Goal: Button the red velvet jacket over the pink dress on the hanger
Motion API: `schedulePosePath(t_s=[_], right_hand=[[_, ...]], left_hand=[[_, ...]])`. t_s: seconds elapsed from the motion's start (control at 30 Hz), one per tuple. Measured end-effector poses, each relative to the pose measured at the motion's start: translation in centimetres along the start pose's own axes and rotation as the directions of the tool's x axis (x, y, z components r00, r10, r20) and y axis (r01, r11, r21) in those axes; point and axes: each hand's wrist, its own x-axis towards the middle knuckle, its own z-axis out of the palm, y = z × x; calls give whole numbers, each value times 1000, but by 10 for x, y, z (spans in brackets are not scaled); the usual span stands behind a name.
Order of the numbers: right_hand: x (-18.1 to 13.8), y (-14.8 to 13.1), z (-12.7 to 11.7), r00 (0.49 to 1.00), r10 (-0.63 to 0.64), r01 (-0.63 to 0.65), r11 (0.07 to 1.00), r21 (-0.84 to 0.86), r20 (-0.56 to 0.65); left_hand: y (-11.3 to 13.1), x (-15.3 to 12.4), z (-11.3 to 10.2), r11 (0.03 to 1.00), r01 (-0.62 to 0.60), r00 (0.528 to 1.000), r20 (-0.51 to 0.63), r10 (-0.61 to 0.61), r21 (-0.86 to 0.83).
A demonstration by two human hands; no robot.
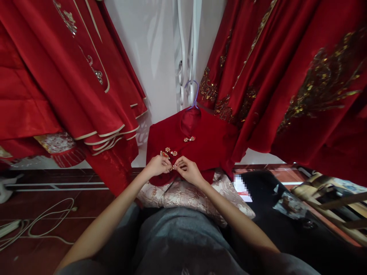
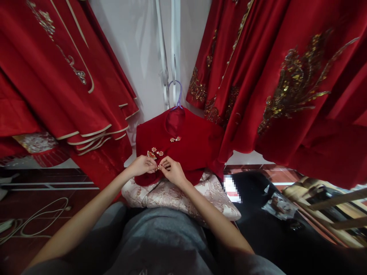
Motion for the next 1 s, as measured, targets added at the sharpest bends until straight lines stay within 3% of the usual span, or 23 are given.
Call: schedulePosePath(t_s=[0.17, 0.47, 0.57, 0.73, 1.0], right_hand=[[0, 2, 0, 994, 29, -27, 999, 19, -108], [3, 3, -3, 997, 28, -25, 999, 38, -71], [4, 5, -5, 999, 4, -2, 999, 42, -54], [4, 7, -4, 999, -23, 24, 999, 38, -29], [3, 6, -1, 998, 9, -6, 999, 45, -59]], left_hand=[[-1, 1, 1, 1000, -4, 999, 47, 4, 6], [-5, 4, 1, 998, -21, 1000, -19, 20, -52], [-4, 4, 0, 999, -48, 999, -10, 48, -5], [-2, 2, 1, 997, -23, 999, 31, 25, -75], [-11, 6, 3, 989, -105, 994, -7, 106, 102]])
